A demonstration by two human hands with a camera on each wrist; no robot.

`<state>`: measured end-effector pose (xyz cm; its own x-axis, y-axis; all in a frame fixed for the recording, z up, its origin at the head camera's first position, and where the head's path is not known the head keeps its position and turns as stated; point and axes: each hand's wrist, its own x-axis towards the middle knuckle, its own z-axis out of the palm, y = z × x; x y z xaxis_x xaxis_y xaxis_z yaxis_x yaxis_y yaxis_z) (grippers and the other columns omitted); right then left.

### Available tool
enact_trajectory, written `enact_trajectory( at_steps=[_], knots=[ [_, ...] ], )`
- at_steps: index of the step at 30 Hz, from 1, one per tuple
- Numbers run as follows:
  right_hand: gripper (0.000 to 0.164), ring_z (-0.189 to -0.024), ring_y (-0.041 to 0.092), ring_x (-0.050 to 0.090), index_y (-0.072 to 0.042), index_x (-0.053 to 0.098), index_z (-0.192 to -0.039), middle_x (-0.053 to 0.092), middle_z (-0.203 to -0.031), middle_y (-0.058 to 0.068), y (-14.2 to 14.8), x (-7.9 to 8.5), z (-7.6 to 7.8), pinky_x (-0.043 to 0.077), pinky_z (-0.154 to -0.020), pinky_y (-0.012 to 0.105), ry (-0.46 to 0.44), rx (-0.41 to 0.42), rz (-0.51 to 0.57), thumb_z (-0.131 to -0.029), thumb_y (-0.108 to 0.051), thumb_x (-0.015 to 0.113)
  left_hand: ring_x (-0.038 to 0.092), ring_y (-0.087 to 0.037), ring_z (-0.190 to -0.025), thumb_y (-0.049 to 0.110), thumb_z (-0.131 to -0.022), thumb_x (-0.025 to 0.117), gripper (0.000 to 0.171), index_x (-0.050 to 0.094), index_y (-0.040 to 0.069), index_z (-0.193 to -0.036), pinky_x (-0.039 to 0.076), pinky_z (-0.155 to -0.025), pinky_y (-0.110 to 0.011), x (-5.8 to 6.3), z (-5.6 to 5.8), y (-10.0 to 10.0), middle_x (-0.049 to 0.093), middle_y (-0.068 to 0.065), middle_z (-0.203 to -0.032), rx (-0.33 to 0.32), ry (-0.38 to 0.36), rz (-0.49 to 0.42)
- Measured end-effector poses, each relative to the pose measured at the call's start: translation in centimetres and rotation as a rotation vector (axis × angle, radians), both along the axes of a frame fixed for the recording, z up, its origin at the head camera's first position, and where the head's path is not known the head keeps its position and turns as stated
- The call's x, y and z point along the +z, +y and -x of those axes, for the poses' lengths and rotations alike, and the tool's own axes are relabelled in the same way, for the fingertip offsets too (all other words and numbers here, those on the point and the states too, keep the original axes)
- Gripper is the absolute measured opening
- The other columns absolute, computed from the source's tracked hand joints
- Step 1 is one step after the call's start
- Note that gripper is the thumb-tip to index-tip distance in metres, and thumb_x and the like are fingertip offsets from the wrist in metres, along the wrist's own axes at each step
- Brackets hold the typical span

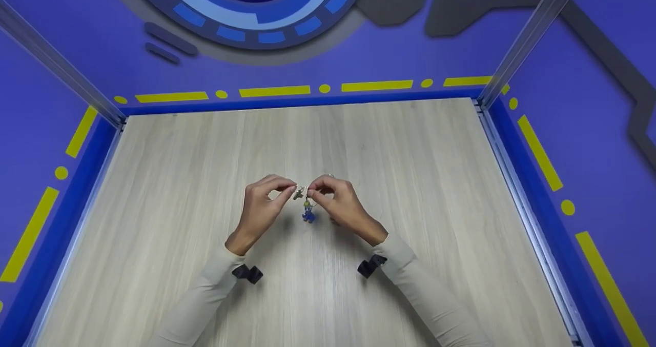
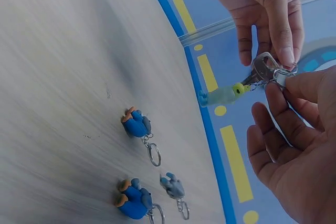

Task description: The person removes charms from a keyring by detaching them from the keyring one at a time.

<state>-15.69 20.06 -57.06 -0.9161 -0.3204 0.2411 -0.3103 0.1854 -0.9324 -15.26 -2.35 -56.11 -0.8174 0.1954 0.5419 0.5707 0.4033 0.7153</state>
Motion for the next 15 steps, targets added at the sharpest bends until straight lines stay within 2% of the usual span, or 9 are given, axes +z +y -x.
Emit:
enact_trajectory(
  at_steps=[11,15],
  knots=[
    [0.007,-0.096,0.016,0.075,0.006,0.075,-0.108,0.077,-0.105,0.02,0.28,0.23,-0.23,0.062,-0.088,0.027,-0.016,-0.001,0.103,-0.104,0.001,0.073,0.072,-0.014,-0.089,0.0,-0.098,0.081,0.006,0.084,0.006,-0.098,0.063,-0.08,-0.041,-0.05,-0.16,0.04,0.08,-0.001,-0.094,-0.018,-0.039,-0.019],
    [0.007,-0.094,0.023,0.074,0.007,0.075,-0.108,0.076,-0.104,0.019,0.23,0.4,-0.45,0.061,-0.085,0.026,-0.021,-0.017,0.124,-0.104,0.002,0.073,0.072,-0.013,-0.087,0.001,-0.099,0.081,0.007,0.084,0.007,-0.098,0.064,-0.08,-0.043,-0.08,-0.19,0.07,0.08,0.0,-0.094,-0.026,-0.085,-0.052]
  ],
)
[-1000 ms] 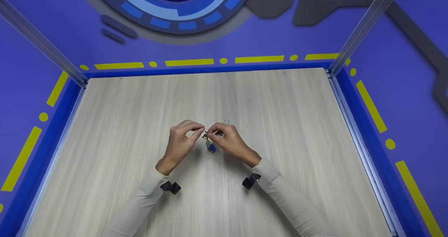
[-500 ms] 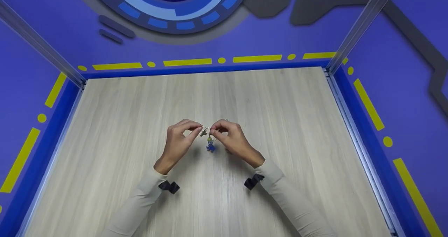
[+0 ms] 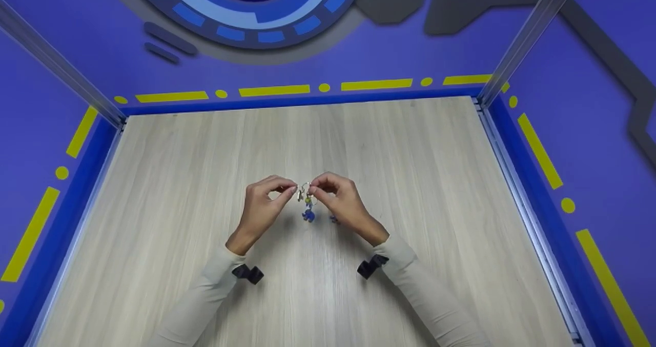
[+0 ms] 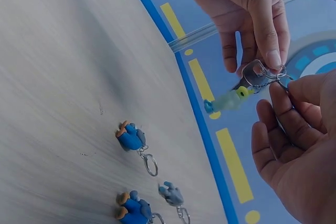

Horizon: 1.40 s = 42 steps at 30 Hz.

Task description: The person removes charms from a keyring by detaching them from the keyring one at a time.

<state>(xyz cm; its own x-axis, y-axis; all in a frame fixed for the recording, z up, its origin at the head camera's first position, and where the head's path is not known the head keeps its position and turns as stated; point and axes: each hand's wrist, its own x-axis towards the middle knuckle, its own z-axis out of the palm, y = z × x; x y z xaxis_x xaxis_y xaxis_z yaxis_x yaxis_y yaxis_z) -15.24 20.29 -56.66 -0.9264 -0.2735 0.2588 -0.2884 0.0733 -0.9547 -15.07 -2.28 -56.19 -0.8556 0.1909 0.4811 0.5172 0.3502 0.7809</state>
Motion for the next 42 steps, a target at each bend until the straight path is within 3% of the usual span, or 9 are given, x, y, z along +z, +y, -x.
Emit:
enact_trajectory(
  at_steps=[3,8,12,15,24,30,32,39,42],
  knots=[
    [0.006,-0.093,0.028,0.073,0.007,0.075,-0.107,0.076,-0.103,0.018,0.0,0.0,-0.1,0.06,-0.084,0.024,0.017,-0.035,0.005,-0.103,0.003,0.073,0.073,-0.013,-0.086,0.001,-0.098,0.08,0.006,0.084,0.006,-0.098,0.064,-0.08,-0.048,-0.1,0.0,0.1,0.08,0.002,-0.093,-0.01,-0.051,-0.057],
    [0.007,-0.099,0.019,0.075,0.011,0.073,-0.107,0.076,-0.107,0.025,-0.2,-0.2,-0.1,0.06,-0.089,0.024,0.046,-0.049,0.062,-0.104,0.005,0.07,0.075,-0.016,-0.085,0.001,-0.097,0.08,0.004,0.083,0.004,-0.098,0.064,-0.079,-0.052,-0.3,0.0,0.2,0.08,0.004,-0.093,-0.023,-0.111,-0.12],
    [0.011,-0.104,0.018,0.077,0.016,0.068,-0.107,0.074,-0.109,0.033,-0.3,-0.1,-0.1,0.061,-0.093,0.027,0.043,-0.006,0.12,-0.106,0.005,0.068,0.075,-0.019,-0.088,0.001,-0.098,0.079,0.004,0.082,0.0,-0.1,0.065,-0.081,-0.047,-0.1,0.1,0.3,0.081,-0.002,-0.095,-0.03,-0.16,-0.086],
    [0.009,-0.102,0.02,0.077,0.014,0.069,-0.106,0.076,-0.108,0.03,-0.1,0.1,-0.1,0.062,-0.091,0.027,0.039,-0.016,0.088,-0.106,0.005,0.068,0.074,-0.018,-0.089,0.001,-0.099,0.078,0.004,0.082,0.001,-0.1,0.064,-0.082,-0.043,0.1,0.2,0.4,0.08,-0.003,-0.096,-0.037,-0.191,-0.031],
    [0.002,-0.092,0.026,0.076,0.007,0.074,-0.103,0.078,-0.104,0.021,0.4,0.6,-0.2,0.061,-0.082,0.024,0.011,-0.092,-0.003,-0.103,0.007,0.071,0.072,-0.019,-0.088,0.004,-0.099,0.077,0.005,0.081,0.006,-0.097,0.06,-0.082,-0.036,1.3,0.3,1.2,0.078,-0.002,-0.095,-0.049,-0.117,0.147],
    [0.003,-0.095,0.044,0.075,0.001,0.076,-0.104,0.079,-0.103,0.013,0.4,0.8,-0.3,0.06,-0.083,0.024,0.027,-0.111,-0.067,-0.104,0.002,0.073,0.071,-0.015,-0.089,0.008,-0.101,0.079,0.005,0.083,0.009,-0.098,0.059,-0.082,-0.035,1.7,0.4,1.1,0.079,0.0,-0.095,-0.036,-0.053,0.225],
    [0.003,-0.096,0.048,0.074,0.001,0.076,-0.105,0.08,-0.104,0.01,0.5,0.8,-0.3,0.06,-0.084,0.024,0.044,-0.115,-0.099,-0.104,0.0,0.073,0.071,-0.013,-0.089,0.007,-0.101,0.079,0.005,0.084,0.009,-0.099,0.06,-0.082,-0.036,1.7,0.6,0.9,0.079,0.0,-0.095,-0.041,-0.042,0.214],
    [0.008,-0.094,0.019,0.075,-0.002,0.077,-0.101,0.08,-0.102,0.01,0.4,0.4,-0.4,0.058,-0.087,0.023,0.083,-0.124,-0.143,-0.102,0.005,0.074,0.072,-0.01,-0.086,0.008,-0.1,0.082,0.004,0.085,0.008,-0.099,0.062,-0.081,-0.035,1.1,0.8,0.5,0.08,0.001,-0.094,-0.063,-0.073,0.034],
    [0.008,-0.095,0.016,0.074,-0.001,0.077,-0.101,0.079,-0.102,0.01,0.4,0.3,-0.5,0.058,-0.087,0.023,0.075,-0.135,-0.133,-0.102,0.006,0.074,0.073,-0.01,-0.086,0.013,-0.101,0.082,0.008,0.085,0.006,-0.099,0.063,-0.08,-0.036,0.6,0.7,0.5,0.08,0.002,-0.093,-0.069,-0.107,-0.041]
  ],
)
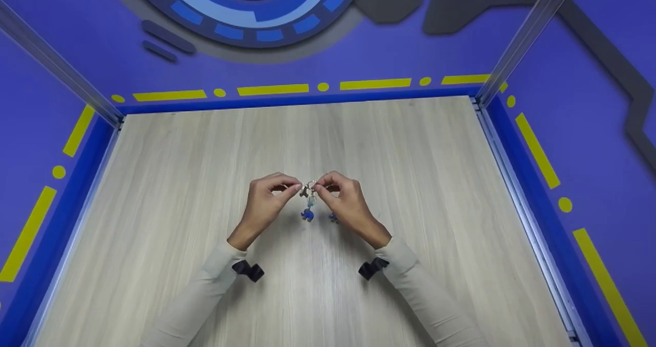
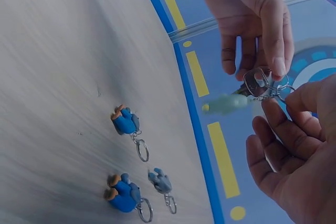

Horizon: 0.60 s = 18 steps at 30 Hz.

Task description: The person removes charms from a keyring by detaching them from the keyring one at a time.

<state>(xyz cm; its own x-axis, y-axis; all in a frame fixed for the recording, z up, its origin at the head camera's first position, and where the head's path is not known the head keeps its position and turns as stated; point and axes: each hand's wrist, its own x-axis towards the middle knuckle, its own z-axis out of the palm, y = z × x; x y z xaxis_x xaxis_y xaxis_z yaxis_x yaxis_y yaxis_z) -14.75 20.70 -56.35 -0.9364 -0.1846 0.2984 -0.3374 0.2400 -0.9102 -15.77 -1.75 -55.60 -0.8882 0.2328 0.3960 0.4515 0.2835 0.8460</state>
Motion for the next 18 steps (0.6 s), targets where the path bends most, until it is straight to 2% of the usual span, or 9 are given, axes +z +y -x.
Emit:
enact_trajectory(
  at_steps=[5,10,14,18],
  knots=[
    [0.005,-0.094,0.02,0.074,0.002,0.075,-0.102,0.079,-0.103,0.012,0.04,-0.09,-0.09,0.058,-0.085,0.023,-0.016,-0.006,0.049,-0.103,0.006,0.072,0.074,-0.013,-0.088,0.013,-0.101,0.082,0.009,0.084,0.004,-0.101,0.064,-0.081,-0.044,-0.57,-0.25,0.08,0.081,0.001,-0.095,-0.002,-0.061,-0.065],
    [0.004,-0.094,0.028,0.075,0.004,0.075,-0.104,0.078,-0.104,0.015,0.1,-0.03,-0.27,0.06,-0.085,0.024,-0.017,0.02,0.104,-0.103,0.006,0.072,0.074,-0.014,-0.089,0.006,-0.101,0.079,0.004,0.082,0.004,-0.101,0.064,-0.083,-0.042,-0.7,-0.35,0.17,0.08,-0.002,-0.097,-0.041,-0.124,-0.013],
    [0.004,-0.097,0.033,0.075,0.001,0.076,-0.104,0.078,-0.105,0.014,0.2,0.08,-0.31,0.06,-0.088,0.025,-0.004,0.026,0.085,-0.104,0.003,0.072,0.072,-0.014,-0.09,0.004,-0.101,0.078,0.004,0.082,0.003,-0.101,0.064,-0.083,-0.04,-0.5,-0.34,0.22,0.079,-0.002,-0.097,-0.062,-0.12,0.053],
    [0.006,-0.097,0.032,0.075,0.001,0.076,-0.104,0.078,-0.105,0.015,0.28,0.04,-0.25,0.059,-0.089,0.024,0.006,0.015,0.051,-0.104,0.005,0.071,0.072,-0.013,-0.089,0.005,-0.101,0.078,0.004,0.082,0.006,-0.1,0.064,-0.083,-0.039,0.04,-0.21,0.39,0.078,-0.001,-0.095,-0.062,-0.089,0.083]
  ],
)
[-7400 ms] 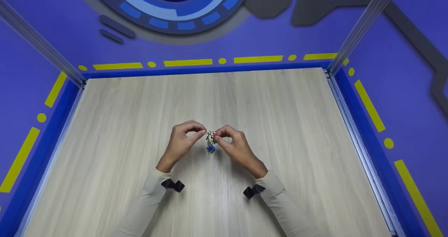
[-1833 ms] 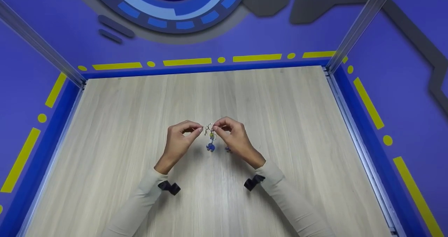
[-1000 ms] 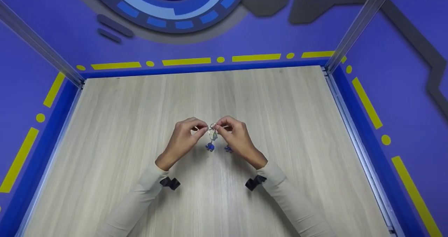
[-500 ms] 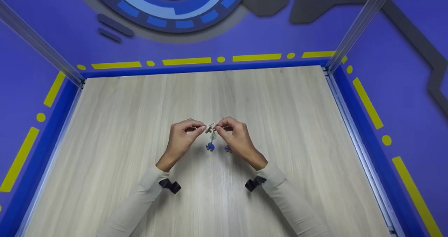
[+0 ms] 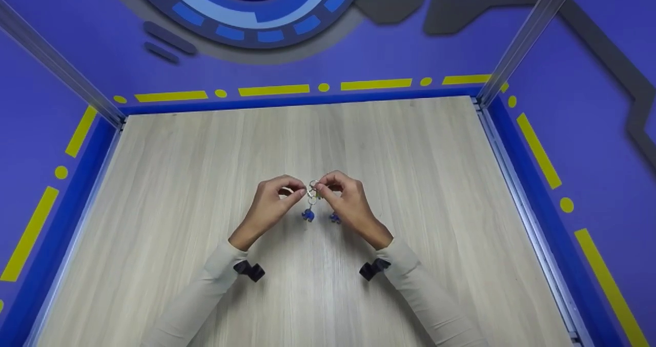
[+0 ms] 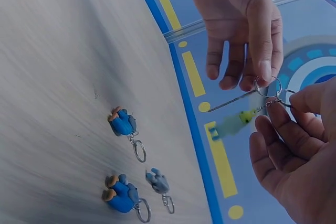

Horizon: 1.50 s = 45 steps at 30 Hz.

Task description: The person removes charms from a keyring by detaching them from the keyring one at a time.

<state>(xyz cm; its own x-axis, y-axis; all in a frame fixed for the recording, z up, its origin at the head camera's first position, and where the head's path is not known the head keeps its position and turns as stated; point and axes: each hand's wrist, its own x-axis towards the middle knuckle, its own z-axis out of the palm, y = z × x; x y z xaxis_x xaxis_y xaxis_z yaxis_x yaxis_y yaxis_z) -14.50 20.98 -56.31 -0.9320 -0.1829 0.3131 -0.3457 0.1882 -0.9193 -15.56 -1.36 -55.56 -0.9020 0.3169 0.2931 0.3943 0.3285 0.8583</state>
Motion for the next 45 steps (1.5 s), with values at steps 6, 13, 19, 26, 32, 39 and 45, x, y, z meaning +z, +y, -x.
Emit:
enact_trajectory(
  at_steps=[6,13,19,26,32,39,45],
  knots=[
    [0.004,-0.095,0.018,0.073,0.005,0.074,-0.106,0.079,-0.104,0.012,-0.2,-0.1,0.1,0.057,-0.086,0.022,0.017,0.009,-0.05,-0.104,0.003,0.072,0.071,-0.012,-0.087,0.004,-0.101,0.078,0.006,0.082,0.007,-0.098,0.064,-0.083,-0.039,0.4,0.0,0.1,0.078,-0.002,-0.095,0.006,0.008,0.012],
    [0.004,-0.096,0.018,0.074,0.005,0.074,-0.105,0.079,-0.102,0.009,-0.4,-0.1,0.2,0.058,-0.09,0.025,0.021,0.013,-0.112,-0.102,0.005,0.073,0.071,-0.011,-0.086,0.003,-0.1,0.079,0.007,0.083,0.007,-0.096,0.062,-0.083,-0.032,0.4,-0.1,0.2,0.078,0.0,-0.093,0.006,0.034,0.032],
    [0.005,-0.094,0.016,0.075,-0.003,0.079,-0.106,0.08,-0.1,0.005,-0.4,0.1,0.3,0.058,-0.091,0.025,0.039,0.029,-0.141,-0.103,-0.001,0.076,0.072,-0.012,-0.086,0.003,-0.1,0.079,0.007,0.083,0.007,-0.095,0.062,-0.083,-0.032,0.3,-0.1,0.2,0.079,-0.002,-0.093,0.003,0.053,0.033],
    [0.007,-0.095,0.019,0.077,-0.006,0.081,-0.106,0.082,-0.102,0.003,-0.1,0.1,0.3,0.058,-0.093,0.024,0.049,0.053,-0.138,-0.105,-0.006,0.075,0.073,-0.013,-0.087,0.005,-0.101,0.08,0.006,0.084,0.008,-0.097,0.064,-0.084,-0.036,0.0,-0.2,-0.1,0.08,-0.002,-0.094,-0.012,0.063,0.024],
    [0.006,-0.097,0.018,0.076,-0.007,0.08,-0.104,0.081,-0.102,0.001,0.5,-0.1,0.2,0.057,-0.091,0.024,0.019,0.049,-0.125,-0.105,-0.006,0.074,0.073,-0.011,-0.09,0.005,-0.1,0.081,0.006,0.084,0.009,-0.096,0.064,-0.084,-0.038,-0.4,-0.2,-0.5,0.079,0.005,-0.096,-0.009,0.032,-0.036],
    [0.005,-0.097,0.017,0.074,-0.007,0.08,-0.104,0.081,-0.104,0.003,0.7,-0.3,0.0,0.057,-0.092,0.025,0.006,0.064,-0.098,-0.105,-0.008,0.075,0.073,-0.012,-0.091,0.008,-0.101,0.081,0.004,0.084,0.008,-0.099,0.064,-0.084,-0.039,-0.8,-0.4,-0.8,0.08,0.001,-0.098,-0.017,-0.032,-0.054],
    [0.006,-0.093,0.021,0.073,-0.005,0.079,-0.104,0.081,-0.103,0.006,0.6,-0.4,-0.1,0.057,-0.087,0.024,0.002,0.072,-0.082,-0.105,-0.005,0.074,0.072,-0.013,-0.089,0.006,-0.101,0.08,0.004,0.082,0.004,-0.102,0.064,-0.084,-0.042,-0.8,-0.4,-0.6,0.079,-0.002,-0.098,-0.073,-0.059,-0.013]
  ],
)
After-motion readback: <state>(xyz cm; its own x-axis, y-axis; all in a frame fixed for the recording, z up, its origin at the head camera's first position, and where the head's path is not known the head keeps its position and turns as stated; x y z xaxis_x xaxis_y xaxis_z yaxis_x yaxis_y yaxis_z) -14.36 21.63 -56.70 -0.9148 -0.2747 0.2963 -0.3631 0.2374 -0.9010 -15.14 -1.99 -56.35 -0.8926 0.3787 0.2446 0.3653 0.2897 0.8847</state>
